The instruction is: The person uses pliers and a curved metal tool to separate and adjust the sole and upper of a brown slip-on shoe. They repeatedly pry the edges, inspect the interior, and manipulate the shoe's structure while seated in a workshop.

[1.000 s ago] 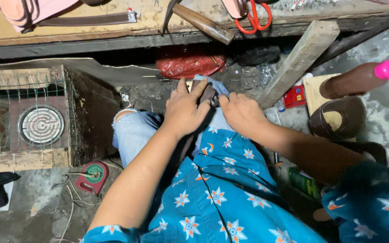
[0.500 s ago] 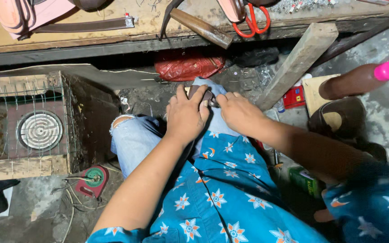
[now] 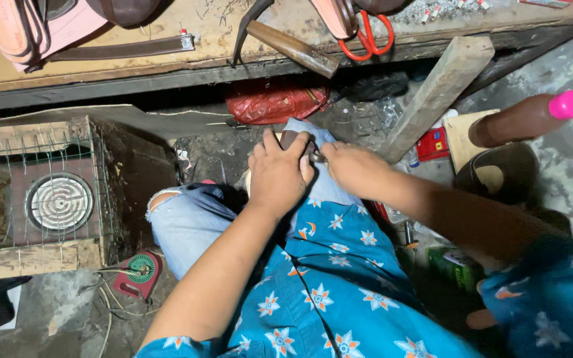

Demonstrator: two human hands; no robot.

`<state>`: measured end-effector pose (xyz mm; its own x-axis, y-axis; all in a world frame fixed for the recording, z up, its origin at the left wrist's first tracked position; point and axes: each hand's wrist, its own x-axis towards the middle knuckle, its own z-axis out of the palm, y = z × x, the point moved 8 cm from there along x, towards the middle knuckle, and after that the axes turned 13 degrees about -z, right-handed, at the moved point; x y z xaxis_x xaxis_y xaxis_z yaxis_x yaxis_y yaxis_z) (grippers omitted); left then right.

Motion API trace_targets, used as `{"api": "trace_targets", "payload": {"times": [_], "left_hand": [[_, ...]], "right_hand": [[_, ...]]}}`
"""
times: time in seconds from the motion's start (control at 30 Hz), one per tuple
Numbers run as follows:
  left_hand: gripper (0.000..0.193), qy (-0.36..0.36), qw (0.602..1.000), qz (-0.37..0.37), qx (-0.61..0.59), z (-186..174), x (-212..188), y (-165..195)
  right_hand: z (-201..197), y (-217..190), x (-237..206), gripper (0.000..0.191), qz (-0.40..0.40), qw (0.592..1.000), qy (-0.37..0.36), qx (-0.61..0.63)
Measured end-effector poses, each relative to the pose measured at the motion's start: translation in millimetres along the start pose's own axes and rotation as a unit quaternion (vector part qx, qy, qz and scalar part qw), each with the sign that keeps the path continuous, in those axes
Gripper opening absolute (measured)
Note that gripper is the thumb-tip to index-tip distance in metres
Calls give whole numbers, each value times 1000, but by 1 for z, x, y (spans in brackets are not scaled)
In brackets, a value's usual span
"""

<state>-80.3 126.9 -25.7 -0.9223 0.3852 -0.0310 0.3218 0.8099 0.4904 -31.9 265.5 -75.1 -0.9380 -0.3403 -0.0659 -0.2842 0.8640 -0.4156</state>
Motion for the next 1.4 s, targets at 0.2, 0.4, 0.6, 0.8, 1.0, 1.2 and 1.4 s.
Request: {"api": "trace_targets", "payload": {"times": [0.2,0.4,0.6,0.8,1.0,1.2,1.4], "left_hand": [[45,-24,997,-7,-70,-1,6,-8],[46,-14,999,21,-30,1,0,2],[46,23,997,62,-38,-9,-4,10],[43,-7,998,20,-66,-11,-6,9],[44,48,995,66,-50,-22,-20,21],[43,40,992,64,-101,-31,-23,20],[41,35,993,48,-101,-35,-15,19]], "right_hand": [[7,-19,-1,16,4,994,50,-99],[-7,1,2,31,19,991,-68,112],[10,0,-10,22,74,997,13,-12],[3,-12,-10,23,2,998,57,-8],[-10,-3,-13,30,39,988,-109,103],[-10,-24,-20,21,46,997,48,-39],[-20,-25,-10,26,1,1000,13,-23]]}}
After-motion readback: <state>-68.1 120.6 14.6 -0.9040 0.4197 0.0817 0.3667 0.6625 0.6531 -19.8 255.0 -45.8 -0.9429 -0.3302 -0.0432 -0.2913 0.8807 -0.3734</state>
